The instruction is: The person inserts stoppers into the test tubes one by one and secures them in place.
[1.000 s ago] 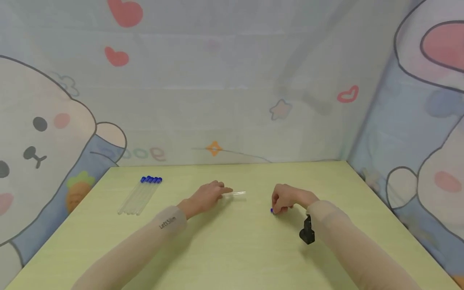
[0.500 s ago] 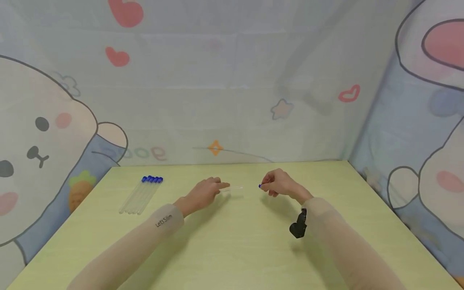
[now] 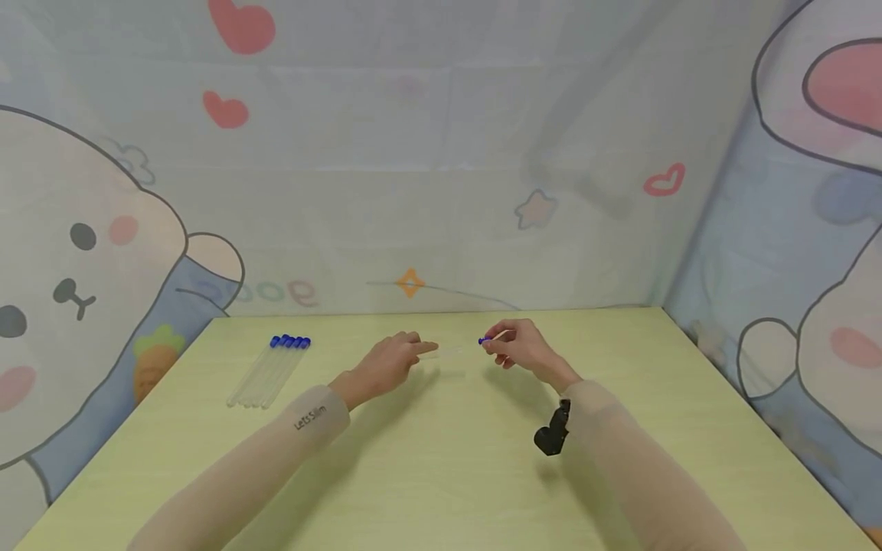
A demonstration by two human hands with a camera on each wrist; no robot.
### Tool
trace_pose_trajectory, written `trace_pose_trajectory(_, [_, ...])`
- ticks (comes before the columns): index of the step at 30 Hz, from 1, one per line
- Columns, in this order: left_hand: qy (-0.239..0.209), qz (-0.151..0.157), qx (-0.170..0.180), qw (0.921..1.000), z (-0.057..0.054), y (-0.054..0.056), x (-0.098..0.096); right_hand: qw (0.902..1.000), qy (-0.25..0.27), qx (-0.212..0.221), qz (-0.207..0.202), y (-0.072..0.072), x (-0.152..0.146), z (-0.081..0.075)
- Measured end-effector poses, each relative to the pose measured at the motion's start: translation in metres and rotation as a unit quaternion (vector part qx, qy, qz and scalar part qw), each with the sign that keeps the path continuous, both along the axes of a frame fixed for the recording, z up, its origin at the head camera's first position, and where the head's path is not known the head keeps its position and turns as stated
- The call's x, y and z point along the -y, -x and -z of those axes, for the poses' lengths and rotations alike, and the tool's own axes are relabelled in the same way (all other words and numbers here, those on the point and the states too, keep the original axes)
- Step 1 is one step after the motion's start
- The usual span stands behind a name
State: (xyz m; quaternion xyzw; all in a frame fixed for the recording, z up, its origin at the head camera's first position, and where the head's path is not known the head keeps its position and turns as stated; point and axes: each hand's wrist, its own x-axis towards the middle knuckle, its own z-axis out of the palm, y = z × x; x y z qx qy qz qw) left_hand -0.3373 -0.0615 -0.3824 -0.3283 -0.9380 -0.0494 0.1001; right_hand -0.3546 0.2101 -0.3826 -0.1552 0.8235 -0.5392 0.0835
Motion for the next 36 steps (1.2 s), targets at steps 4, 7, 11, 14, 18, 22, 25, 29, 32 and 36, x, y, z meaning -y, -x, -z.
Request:
trace_pose_trajectory(4, [-0.003, 0.0, 0.002, 1.0, -0.002, 0.0, -0.001, 0.9998, 0.015, 0.005, -0.008, 0.0, 0.004, 0.001])
trace_pose_trajectory(7, [-0.001, -0.001, 0.005, 1.0, -0.002, 0.002, -0.001, 0.9999, 0.006, -0.002, -0.008, -0.001, 0.007, 0.001])
trace_pose_trajectory(11, [0.002, -0.002, 0.006, 1.0, -0.001, 0.004, -0.002, 0.9998, -0.009, -0.01, -0.014, -0.001, 0.01, 0.0])
trace_pose_trajectory(14, [0.002, -0.002, 0.004, 1.0, -0.001, 0.004, -0.003, 0.9998, -0.011, -0.008, -0.018, -0.002, 0.012, 0.0])
trace_pose_trajectory(18, [0.002, 0.0, 0.0, 1.0, -0.001, 0.005, -0.004, 0.9998, -0.011, -0.006, -0.018, -0.001, 0.014, 0.0])
trace_pose_trajectory(22, [0.004, -0.001, 0.005, 1.0, -0.002, 0.004, -0.005, 0.9998, -0.012, -0.008, -0.013, -0.001, 0.014, 0.003])
trace_pose_trajectory(25, [0.006, -0.003, 0.01, 0.9999, -0.003, 0.004, -0.006, 0.9998, -0.013, -0.011, -0.012, 0.0, 0.014, 0.004])
trace_pose_trajectory(29, [0.007, -0.003, 0.011, 0.9999, -0.003, 0.004, -0.006, 0.9997, -0.007, -0.015, -0.016, -0.001, 0.014, 0.005])
trace_pose_trajectory(32, [0.005, -0.001, 0.01, 0.9999, -0.003, 0.004, -0.005, 0.9997, -0.003, -0.014, -0.02, -0.001, 0.014, 0.004])
trace_pose_trajectory(36, [-0.001, 0.006, 0.012, 0.9999, -0.004, 0.003, -0.004, 0.9997, -0.003, -0.009, -0.021, -0.001, 0.014, 0.004])
